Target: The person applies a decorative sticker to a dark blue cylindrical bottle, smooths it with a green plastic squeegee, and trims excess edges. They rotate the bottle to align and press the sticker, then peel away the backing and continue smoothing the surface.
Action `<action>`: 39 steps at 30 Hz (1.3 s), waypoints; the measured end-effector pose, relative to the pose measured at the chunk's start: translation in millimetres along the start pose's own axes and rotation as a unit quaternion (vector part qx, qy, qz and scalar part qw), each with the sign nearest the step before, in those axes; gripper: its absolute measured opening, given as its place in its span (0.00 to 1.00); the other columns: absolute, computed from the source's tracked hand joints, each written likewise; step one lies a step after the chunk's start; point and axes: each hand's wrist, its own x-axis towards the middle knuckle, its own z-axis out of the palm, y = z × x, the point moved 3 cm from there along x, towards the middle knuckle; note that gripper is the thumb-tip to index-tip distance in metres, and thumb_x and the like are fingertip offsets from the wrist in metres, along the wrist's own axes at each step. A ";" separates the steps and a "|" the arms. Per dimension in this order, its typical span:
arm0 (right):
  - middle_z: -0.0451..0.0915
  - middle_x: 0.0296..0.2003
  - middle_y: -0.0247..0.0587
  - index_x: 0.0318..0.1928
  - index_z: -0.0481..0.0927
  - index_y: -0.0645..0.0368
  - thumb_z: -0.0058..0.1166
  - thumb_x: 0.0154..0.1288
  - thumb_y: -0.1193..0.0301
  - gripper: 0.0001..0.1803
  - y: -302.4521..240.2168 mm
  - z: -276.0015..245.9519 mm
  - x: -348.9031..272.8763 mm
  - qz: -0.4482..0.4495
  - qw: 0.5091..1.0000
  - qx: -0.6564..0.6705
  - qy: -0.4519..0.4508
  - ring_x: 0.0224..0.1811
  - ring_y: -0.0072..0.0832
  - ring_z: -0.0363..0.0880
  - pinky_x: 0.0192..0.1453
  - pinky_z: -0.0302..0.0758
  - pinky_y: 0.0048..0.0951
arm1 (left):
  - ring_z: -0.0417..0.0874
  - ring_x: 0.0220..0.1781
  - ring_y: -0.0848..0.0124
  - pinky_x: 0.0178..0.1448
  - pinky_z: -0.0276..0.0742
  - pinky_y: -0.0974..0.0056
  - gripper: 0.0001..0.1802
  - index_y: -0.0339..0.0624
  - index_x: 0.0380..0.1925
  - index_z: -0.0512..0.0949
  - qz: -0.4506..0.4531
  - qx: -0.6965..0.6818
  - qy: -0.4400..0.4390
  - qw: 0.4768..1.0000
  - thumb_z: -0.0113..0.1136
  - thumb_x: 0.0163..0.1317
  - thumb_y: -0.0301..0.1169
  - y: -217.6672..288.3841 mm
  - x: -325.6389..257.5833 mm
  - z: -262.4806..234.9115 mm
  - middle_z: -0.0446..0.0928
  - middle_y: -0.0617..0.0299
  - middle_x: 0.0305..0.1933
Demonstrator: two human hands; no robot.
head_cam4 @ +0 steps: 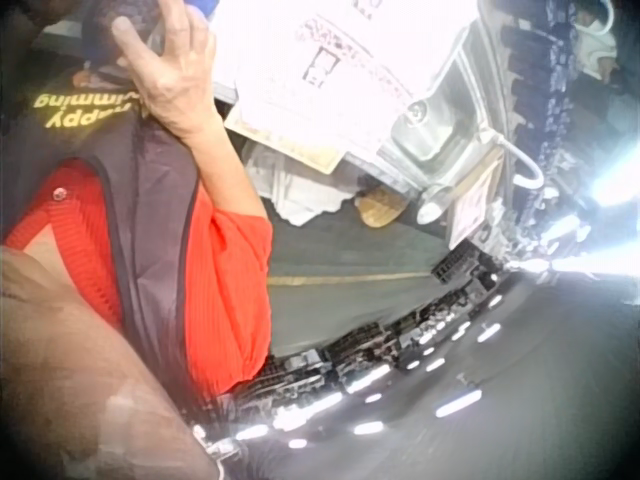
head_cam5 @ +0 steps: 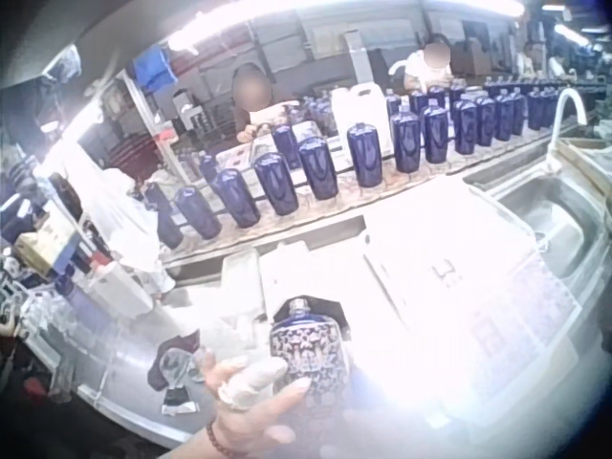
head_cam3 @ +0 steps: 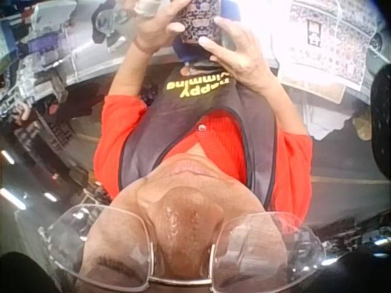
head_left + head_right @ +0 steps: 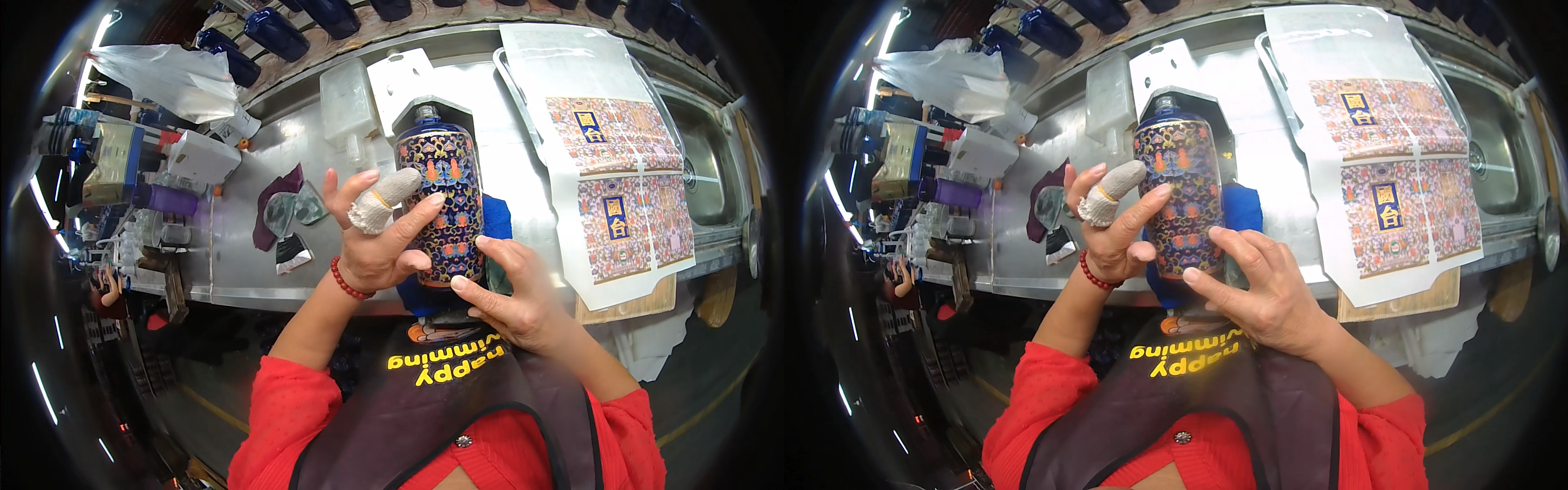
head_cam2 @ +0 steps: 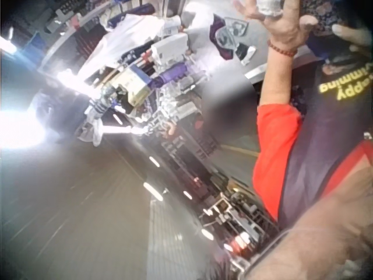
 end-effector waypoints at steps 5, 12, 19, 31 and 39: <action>0.69 0.66 0.58 0.60 0.85 0.47 0.73 0.51 0.72 0.31 -1.3 -0.6 -1.7 0.025 0.999 0.026 -0.025 0.64 0.55 0.73 0.68 0.71 0.53 | 0.61 0.72 0.58 0.83 0.31 0.42 0.38 0.54 0.56 0.87 0.014 0.008 -0.007 1.000 0.38 0.75 0.67 1.6 2.2 3.8 0.82 0.60 0.58; 0.70 0.66 0.58 0.59 0.85 0.47 0.73 0.52 0.70 0.30 -0.8 -1.1 -1.1 0.019 0.999 0.026 -0.024 0.64 0.55 0.73 0.67 0.71 0.53 | 0.62 0.74 0.55 0.83 0.29 0.38 0.40 0.51 0.62 0.82 0.010 0.021 -0.023 0.999 0.37 0.74 0.68 7.2 -8.1 5.5 0.80 0.59 0.63; 0.70 0.66 0.51 0.61 0.83 0.45 0.71 0.54 0.69 0.30 -0.7 -1.9 1.5 0.000 1.000 -0.001 -0.005 0.60 0.47 0.75 0.55 0.75 0.44 | 0.63 0.75 0.61 0.83 0.25 0.38 0.40 0.56 0.62 0.83 0.063 0.011 -0.088 0.994 0.34 0.74 0.69 16.9 0.7 -0.3 0.83 0.67 0.61; 0.70 0.66 0.51 0.60 0.84 0.44 0.71 0.54 0.69 0.30 -0.8 -2.4 1.7 0.004 1.000 0.007 -0.006 0.59 0.47 0.76 0.53 0.75 0.44 | 0.63 0.75 0.58 0.83 0.26 0.39 0.41 0.53 0.65 0.80 0.040 -0.026 -0.077 0.996 0.33 0.75 0.68 -11.2 20.7 7.4 0.84 0.64 0.60; 0.71 0.65 0.51 0.60 0.84 0.44 0.69 0.56 0.69 0.28 -0.7 -1.8 1.2 0.002 1.000 0.003 -0.002 0.60 0.47 0.76 0.55 0.75 0.43 | 0.68 0.68 0.66 0.84 0.26 0.39 0.36 0.58 0.60 0.85 0.080 -0.059 -0.087 0.991 0.38 0.74 0.67 -1.1 23.8 6.3 0.84 0.75 0.56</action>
